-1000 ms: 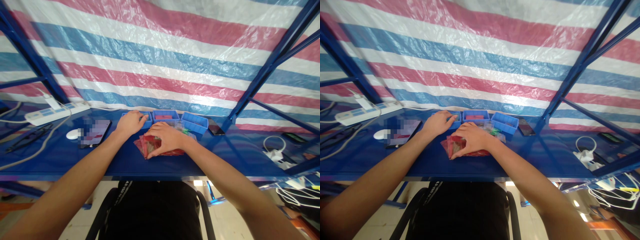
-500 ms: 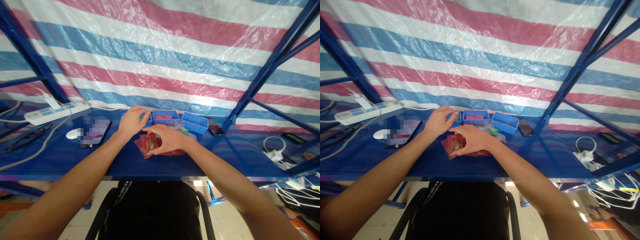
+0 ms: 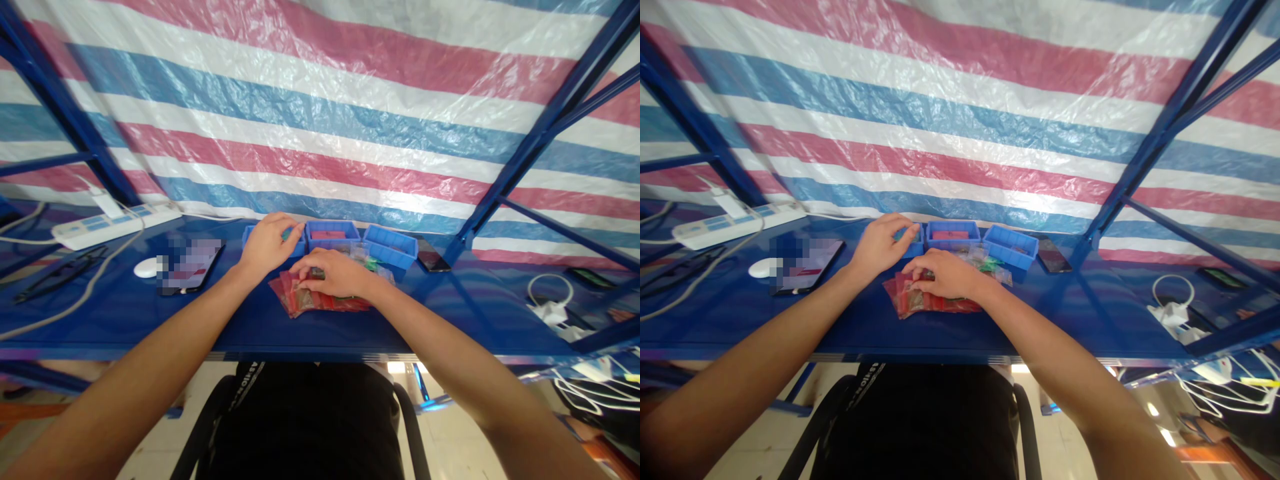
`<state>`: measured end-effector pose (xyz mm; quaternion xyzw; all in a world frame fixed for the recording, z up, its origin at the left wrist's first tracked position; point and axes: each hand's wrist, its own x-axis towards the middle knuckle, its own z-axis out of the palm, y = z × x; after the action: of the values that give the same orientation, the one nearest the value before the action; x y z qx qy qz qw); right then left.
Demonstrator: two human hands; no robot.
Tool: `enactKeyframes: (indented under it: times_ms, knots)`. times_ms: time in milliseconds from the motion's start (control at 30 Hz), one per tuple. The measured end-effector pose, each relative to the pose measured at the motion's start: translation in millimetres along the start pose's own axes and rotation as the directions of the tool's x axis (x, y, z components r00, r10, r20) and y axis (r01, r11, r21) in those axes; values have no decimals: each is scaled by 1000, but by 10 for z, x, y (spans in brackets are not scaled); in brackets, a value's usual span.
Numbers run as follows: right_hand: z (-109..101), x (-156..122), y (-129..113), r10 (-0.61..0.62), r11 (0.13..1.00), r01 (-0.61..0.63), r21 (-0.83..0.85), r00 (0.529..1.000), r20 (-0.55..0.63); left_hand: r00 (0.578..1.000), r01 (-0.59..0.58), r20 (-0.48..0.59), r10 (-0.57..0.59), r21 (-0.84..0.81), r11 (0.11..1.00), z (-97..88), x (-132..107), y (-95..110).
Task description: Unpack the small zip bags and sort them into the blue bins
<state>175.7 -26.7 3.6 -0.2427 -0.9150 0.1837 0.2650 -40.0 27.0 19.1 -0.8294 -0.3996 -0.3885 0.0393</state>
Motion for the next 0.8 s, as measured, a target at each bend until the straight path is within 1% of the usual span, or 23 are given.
enactKeyframes:
  times_ms: [100, 200, 300, 367, 467, 567, 600, 667, 800]
  knots:
    - [2, 8, -2, 45, 997, -41, 73, 997, -61, 1000, -4, -14, 3, -63, 998, -14, -2, 18]
    - [7, 30, 37, 142, 955, -87, 284, 974, -179, 999, 16, -27, -20, -132, 991, -14, -5, 44]
    - [0, 67, 139, 265, 860, -74, 505, 911, -317, 998, 30, -42, -40, -205, 978, 1, -5, 75]
    - [-20, 85, 227, 351, 814, -58, 578, 841, -411, 998, 37, -48, -51, -252, 967, 10, -6, 92]
    - [-63, 88, 341, 429, 789, -25, 614, 737, -522, 997, 68, -14, -76, -324, 944, 11, -19, 113]
    - [-95, 73, 400, 469, 803, -49, 594, 668, -578, 995, 79, 86, -50, -385, 919, 16, -44, 138]
    - [-100, 68, 407, 476, 808, -63, 586, 654, -587, 992, 77, 119, -31, -404, 911, 25, -53, 147]
    - [-103, 63, 408, 481, 815, -79, 574, 644, -595, 988, 81, 153, -16, -433, 898, 55, -68, 161]
    - [-104, 71, 386, 459, 836, -81, 543, 645, -610, 990, 113, 122, -67, -430, 896, 141, -79, 140]
